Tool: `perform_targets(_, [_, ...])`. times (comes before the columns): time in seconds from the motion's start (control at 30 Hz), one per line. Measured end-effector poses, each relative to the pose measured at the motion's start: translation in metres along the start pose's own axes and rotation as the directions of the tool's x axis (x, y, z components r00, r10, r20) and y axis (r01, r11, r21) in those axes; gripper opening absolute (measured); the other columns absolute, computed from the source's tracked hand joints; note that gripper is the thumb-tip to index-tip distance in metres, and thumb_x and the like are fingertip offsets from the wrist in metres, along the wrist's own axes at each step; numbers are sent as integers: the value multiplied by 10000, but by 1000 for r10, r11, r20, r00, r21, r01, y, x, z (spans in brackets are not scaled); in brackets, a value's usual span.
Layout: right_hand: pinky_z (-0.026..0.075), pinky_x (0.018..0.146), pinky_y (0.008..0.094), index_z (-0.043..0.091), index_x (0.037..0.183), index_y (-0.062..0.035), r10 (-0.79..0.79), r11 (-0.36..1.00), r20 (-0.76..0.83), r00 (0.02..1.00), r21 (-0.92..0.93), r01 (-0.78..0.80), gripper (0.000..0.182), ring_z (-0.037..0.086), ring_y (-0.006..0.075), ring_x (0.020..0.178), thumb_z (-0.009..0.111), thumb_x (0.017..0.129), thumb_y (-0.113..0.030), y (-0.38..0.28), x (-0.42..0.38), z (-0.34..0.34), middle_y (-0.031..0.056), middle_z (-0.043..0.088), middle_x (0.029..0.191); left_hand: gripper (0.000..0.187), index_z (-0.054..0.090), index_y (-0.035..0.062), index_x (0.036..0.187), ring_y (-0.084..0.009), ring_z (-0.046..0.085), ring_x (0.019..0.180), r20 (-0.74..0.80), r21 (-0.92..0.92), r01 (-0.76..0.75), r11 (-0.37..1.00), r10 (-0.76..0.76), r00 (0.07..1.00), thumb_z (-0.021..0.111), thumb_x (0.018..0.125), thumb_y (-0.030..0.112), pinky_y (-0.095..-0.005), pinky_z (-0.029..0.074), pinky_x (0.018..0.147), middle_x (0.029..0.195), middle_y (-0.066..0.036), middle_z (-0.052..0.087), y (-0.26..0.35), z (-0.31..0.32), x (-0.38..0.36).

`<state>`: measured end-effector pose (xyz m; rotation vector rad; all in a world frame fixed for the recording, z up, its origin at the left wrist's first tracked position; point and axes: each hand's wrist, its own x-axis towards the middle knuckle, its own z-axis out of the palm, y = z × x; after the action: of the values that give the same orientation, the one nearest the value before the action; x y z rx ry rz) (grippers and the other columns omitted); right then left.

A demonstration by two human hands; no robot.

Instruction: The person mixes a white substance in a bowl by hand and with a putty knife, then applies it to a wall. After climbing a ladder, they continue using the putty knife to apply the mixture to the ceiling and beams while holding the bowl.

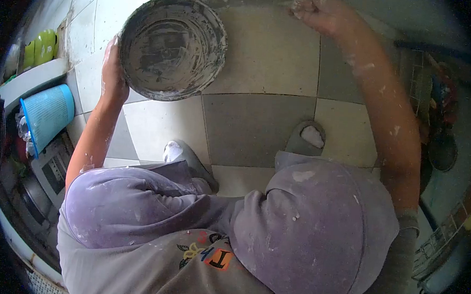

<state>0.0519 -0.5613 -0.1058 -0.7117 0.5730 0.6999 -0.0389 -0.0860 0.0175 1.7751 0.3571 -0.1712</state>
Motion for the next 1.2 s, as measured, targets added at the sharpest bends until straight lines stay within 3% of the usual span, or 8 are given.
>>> perform_targets(0.13, [435,636,328,461,838,39,-120,986,83,989,129,108,86,399,163,666,443,921,39,-6,28,27,63,429,760,526,410,-30,1303,-220,423,1163,10,-24,6,1000,-5,1000,401,995,396,-336,327,1021,1283,-156,440,6,3,-8])
perform_targets(0.17, [439,635,324,458,816,23,-197,878,40,979,-437,195,102,398,157,665,458,916,41,-11,19,51,52,424,746,523,410,-31,1305,-220,420,1164,11,-26,-6,1000,7,1000,399,997,392,-335,323,1023,1286,-154,437,4,1,-8])
perform_targets(0.23, [447,632,316,453,772,-9,-358,-80,101,928,-994,77,147,395,145,665,488,905,44,-16,-17,108,28,414,718,519,408,-31,1311,-220,415,1164,22,-33,-29,999,30,999,393,999,383,-332,316,1027,1293,-151,431,-3,-2,-8])
perform_targets(0.7, [515,815,265,488,1104,145,-435,-36,357,827,-924,381,223,572,232,927,467,929,10,16,-110,139,199,545,1063,545,396,-27,1336,-238,430,1182,0,-28,30,999,-30,1000,394,986,391,-349,331,1025,1289,-165,450,-2,-5,-1])
perform_targets(0.87, [478,907,279,509,1157,131,-223,944,-134,966,-276,179,260,610,259,1052,479,919,31,31,-59,128,189,579,1156,570,402,-38,1340,-231,423,1189,-65,48,-53,997,56,996,392,987,408,-335,321,1033,1297,-162,459,-2,-1,-1])
perform_targets(1.07, [465,977,296,543,1138,109,-394,684,-56,917,-685,252,252,598,258,1050,468,947,-36,21,20,102,152,611,1121,587,373,-29,1379,-246,405,1247,-9,16,-3,1000,3,1000,391,985,406,-338,305,1056,1362,-170,432,-1,-9,-6])
perform_targets(1.13, [468,975,301,526,1152,125,-411,-208,329,850,-942,264,264,598,276,1048,460,947,-29,11,-14,134,167,604,1116,588,367,-18,1388,-247,403,1260,-41,54,-24,998,26,999,389,983,408,-343,310,1056,1379,-170,424,-4,-10,-8])
perform_targets(1.2, [463,970,305,515,1164,143,-438,206,246,865,-909,363,286,597,287,1067,470,948,-39,-2,-2,121,193,597,1138,573,371,-9,1391,-237,402,1261,-58,78,-33,996,38,998,385,984,394,-340,308,1057,1371,-156,430,-11,-14,-6])
